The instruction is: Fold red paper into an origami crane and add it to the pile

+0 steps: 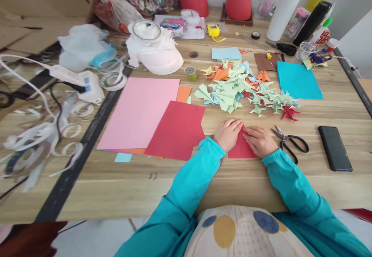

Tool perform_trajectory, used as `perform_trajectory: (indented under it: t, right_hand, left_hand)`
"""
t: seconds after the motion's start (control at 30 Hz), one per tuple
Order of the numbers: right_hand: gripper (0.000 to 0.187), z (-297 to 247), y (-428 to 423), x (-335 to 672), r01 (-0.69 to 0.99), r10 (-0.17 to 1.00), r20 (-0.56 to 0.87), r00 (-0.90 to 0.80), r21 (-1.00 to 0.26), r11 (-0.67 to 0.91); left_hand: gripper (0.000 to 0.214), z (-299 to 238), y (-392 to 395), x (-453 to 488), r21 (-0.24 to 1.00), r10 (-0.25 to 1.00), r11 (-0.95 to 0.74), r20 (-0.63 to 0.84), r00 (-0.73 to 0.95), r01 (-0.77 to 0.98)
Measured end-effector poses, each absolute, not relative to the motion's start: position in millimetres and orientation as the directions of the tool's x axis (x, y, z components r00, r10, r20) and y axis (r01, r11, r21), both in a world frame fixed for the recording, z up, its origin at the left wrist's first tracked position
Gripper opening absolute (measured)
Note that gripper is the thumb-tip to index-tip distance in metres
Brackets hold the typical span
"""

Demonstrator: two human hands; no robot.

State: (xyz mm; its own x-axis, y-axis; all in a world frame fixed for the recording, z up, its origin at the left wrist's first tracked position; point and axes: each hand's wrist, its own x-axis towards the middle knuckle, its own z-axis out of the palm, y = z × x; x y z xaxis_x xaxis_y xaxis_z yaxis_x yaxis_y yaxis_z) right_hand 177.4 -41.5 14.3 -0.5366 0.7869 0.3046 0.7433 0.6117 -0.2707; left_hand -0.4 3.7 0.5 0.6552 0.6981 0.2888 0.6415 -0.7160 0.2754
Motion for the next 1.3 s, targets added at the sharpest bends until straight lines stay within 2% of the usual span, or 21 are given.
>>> perform_trajectory:
  t: [0.63,0.9,1.07,1.3]
  right_hand:
    - [0.025,12,-40,179,0.751,0.79,0.287,-0.542,-0.257,0.608]
    - [0.025,9,-41,178,0.735,0.805,0.321,-0.499,-0.336,0.589]
    - [0.025,7,-40,178,0.733,0.8,0.325,-0.505,-0.328,0.596]
    - [0.025,7,-40,177,0.735,0.802,0.324,-0.502,-0.328,0.593]
  left_hand:
    - [0.045,13,-3,-1,0.322,0.71,-0.702,0.248,0.659,0.636]
    - [0.045,14,-10,5,0.253,0.728,-0.686,0.233,0.645,0.682]
    - [0.047,14,-11,5,0.229,0.762,-0.647,0.231,0.605,0.727]
    - [0.046,16,-12,7,0.231,0.738,-0.674,0.21,0.641,0.701]
